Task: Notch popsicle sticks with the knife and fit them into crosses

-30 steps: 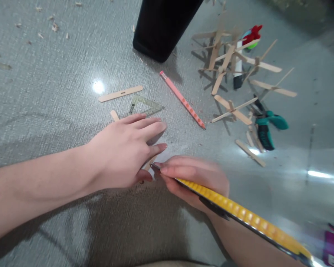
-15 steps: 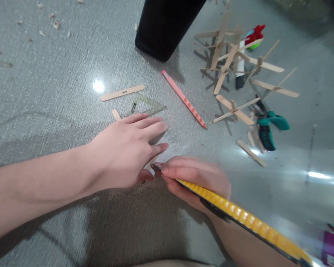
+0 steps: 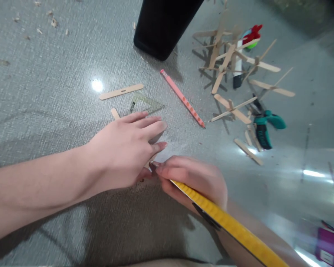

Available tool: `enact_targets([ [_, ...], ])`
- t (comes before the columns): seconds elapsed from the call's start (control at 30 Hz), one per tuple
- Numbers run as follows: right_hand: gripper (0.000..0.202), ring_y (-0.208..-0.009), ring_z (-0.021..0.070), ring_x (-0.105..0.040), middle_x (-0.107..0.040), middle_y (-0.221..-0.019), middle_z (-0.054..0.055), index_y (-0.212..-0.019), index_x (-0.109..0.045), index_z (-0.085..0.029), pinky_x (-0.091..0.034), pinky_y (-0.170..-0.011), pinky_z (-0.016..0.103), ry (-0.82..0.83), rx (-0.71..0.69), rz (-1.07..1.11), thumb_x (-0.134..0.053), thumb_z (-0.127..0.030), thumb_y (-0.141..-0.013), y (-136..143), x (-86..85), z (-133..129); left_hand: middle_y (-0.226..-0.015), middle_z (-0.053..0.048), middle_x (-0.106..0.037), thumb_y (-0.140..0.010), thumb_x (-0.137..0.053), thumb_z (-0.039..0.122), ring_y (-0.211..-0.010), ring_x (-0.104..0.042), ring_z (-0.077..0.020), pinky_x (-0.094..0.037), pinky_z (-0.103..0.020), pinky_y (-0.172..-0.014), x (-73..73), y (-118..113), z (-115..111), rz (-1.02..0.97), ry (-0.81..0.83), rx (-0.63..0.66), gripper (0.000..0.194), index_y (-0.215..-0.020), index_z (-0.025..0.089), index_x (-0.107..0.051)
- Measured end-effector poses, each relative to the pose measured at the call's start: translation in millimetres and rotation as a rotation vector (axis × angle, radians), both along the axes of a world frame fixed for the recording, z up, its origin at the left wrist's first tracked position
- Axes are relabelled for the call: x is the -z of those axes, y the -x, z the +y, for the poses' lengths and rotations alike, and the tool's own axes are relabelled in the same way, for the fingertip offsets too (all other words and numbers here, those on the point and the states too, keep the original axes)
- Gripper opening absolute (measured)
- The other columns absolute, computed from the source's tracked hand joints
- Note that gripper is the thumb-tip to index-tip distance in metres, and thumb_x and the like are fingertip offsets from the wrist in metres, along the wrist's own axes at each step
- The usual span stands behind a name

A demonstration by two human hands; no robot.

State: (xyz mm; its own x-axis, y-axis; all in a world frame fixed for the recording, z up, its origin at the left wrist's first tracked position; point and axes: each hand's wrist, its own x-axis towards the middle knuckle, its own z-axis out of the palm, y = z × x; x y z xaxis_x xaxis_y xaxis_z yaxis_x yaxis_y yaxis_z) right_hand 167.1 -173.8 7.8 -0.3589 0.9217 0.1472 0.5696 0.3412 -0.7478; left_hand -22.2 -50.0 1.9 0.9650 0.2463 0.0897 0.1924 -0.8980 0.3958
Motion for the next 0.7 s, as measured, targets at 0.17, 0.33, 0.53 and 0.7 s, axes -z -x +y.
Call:
enact_targets([
  [0.17, 0.016, -0.063, 0.0115, -0.061, -0.069, -0.076, -0.002, -0.104, -0.064, -0.022, -0.052, -0.060, 0.024, 0.018, -0.009, 0.020, -0.062, -0.012, -0.093, -0.7, -1.3, 0.1, -0.133, -0.012, -0.058, -0.082, -0.070, 0.047, -0.135, -0.050, -0.0320, -0.034, -0.052, -0.118, 0.9, 2.1, -1.2, 0.003, 0.000, -0.013, 0.052, -0.125, 0.019, -0.066],
  [0.33, 0.029, -0.060, 0.0118, -0.060, -0.066, -0.069, -0.004, -0.115, -0.062, -0.025, -0.052, -0.060, 0.025, 0.020, -0.016, 0.063, -0.062, -0.008, -0.092, 0.4, -4.0, 3.4, -0.134, -0.012, -0.058, -0.081, -0.071, 0.048, -0.136, -0.049, -0.0323, -0.034, -0.052, -0.118, 0.5, 2.6, -1.4, 0.019, 0.007, -0.013, 0.053, -0.125, 0.019, -0.066],
  [0.53, 0.025, -0.063, 0.0124, -0.065, -0.068, -0.072, -0.004, -0.109, -0.064, -0.026, -0.055, -0.060, 0.025, -0.023, 0.030, 0.106, -0.064, -0.010, -0.090, 0.5, 0.8, 2.5, -0.132, -0.014, -0.058, -0.077, -0.075, 0.053, -0.130, -0.053, -0.0321, -0.040, -0.050, -0.114, 4.9, 1.9, -0.3, -0.030, -0.006, 0.003, 0.057, -0.121, 0.017, -0.067],
  [0.7, 0.016, -0.067, 0.0140, -0.071, -0.074, -0.082, -0.001, -0.095, -0.068, -0.026, -0.059, -0.061, 0.025, -0.042, 0.348, 0.147, -0.068, -0.012, -0.086, 0.2, -2.2, -2.5, -0.111, -0.014, -0.068, -0.088, -0.061, 0.061, -0.112, -0.062, -0.0301, -0.050, -0.045, -0.100, 4.1, 2.0, -3.2, -0.066, -0.057, -0.073, 0.051, -0.105, 0.013, -0.069],
])
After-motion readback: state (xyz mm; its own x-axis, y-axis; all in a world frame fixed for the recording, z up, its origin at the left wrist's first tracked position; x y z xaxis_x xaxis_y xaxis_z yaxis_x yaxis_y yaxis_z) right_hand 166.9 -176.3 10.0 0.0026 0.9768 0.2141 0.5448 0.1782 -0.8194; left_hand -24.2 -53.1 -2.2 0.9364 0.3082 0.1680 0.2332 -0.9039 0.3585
